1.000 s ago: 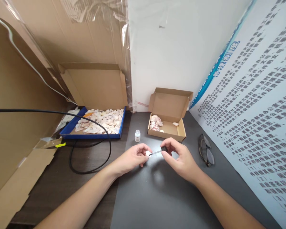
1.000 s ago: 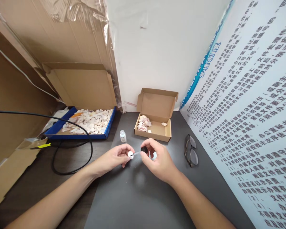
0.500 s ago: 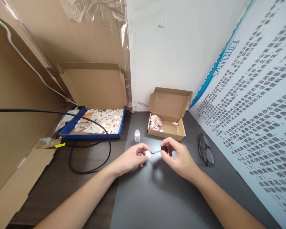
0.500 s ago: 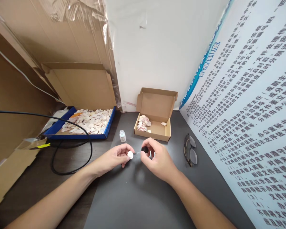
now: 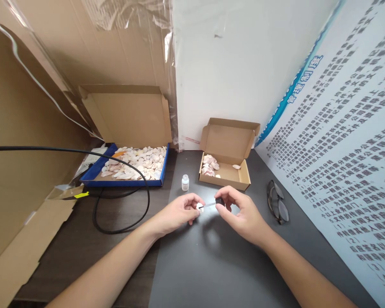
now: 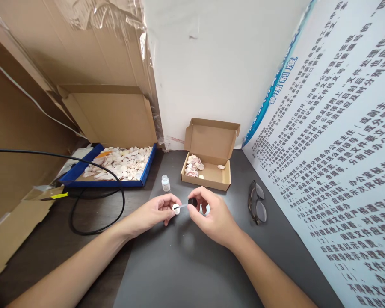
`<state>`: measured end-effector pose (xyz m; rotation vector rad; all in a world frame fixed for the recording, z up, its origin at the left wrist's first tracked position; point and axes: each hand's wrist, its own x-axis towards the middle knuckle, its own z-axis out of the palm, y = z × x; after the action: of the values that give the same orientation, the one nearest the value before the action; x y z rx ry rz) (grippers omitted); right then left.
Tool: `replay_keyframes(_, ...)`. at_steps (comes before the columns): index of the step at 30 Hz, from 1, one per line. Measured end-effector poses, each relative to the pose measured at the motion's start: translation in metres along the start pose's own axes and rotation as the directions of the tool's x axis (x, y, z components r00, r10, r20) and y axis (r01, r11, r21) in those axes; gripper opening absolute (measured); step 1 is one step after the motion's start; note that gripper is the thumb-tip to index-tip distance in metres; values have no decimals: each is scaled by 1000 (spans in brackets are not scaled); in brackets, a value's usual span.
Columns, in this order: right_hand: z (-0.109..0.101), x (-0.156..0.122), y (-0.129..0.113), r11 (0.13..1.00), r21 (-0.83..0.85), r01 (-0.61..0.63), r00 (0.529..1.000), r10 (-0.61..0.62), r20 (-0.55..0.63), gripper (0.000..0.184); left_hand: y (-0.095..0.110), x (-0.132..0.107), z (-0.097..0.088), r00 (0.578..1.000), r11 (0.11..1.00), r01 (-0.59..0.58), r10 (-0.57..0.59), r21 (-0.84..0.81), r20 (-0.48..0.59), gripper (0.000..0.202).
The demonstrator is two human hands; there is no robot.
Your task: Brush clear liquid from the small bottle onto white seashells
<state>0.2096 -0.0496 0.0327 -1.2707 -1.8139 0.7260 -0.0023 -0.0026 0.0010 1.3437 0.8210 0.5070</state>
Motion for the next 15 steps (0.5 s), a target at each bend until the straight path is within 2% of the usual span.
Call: replay_keyframes(15,0,0,0,1000,-10,5,1000,-6,-11,8,3,-1,0,1000,1000,17,-17,18,1,31)
